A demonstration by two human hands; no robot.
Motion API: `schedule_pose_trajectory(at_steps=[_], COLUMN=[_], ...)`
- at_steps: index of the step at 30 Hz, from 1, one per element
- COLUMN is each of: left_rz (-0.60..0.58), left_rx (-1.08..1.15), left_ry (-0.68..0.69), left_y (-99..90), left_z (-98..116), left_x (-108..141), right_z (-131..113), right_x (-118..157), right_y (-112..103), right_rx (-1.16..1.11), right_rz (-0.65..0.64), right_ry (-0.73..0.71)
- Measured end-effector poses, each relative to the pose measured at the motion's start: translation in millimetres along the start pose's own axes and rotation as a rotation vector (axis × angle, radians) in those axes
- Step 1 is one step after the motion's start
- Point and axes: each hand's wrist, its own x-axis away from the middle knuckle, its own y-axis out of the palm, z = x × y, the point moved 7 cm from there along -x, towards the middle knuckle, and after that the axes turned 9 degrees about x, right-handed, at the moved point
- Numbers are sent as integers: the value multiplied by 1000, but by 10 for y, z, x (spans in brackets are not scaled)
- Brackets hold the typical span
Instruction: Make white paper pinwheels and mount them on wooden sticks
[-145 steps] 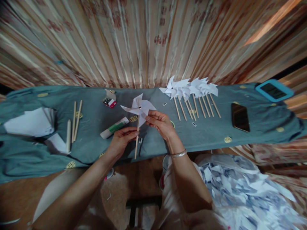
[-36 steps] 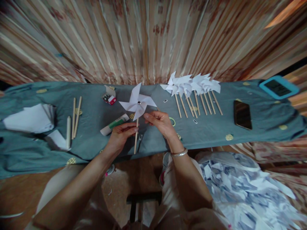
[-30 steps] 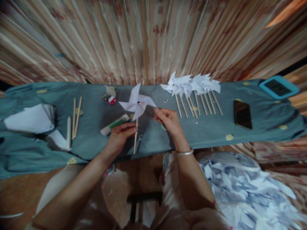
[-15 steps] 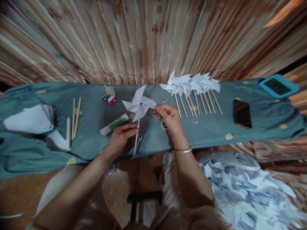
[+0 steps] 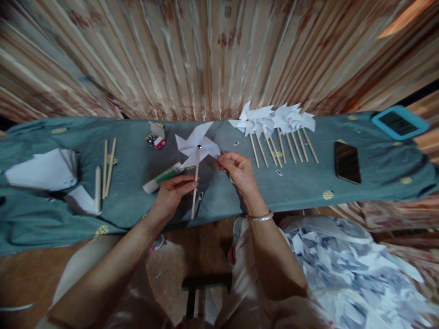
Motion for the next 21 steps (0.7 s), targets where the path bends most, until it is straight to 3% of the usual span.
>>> schedule_pose_trajectory(at_steps=[13,21], left_rz=[11,3], left_rx=[6,1], left_ry=[14,-3], left_y=[8,6], left_z=[14,-14], left_x=[-7,-5], right_z=[-26,4], right_x=[68,12], right_y=[141,4], right_rx=[-10,-33], right_rz=[-87,32], right_ry=[0,-20])
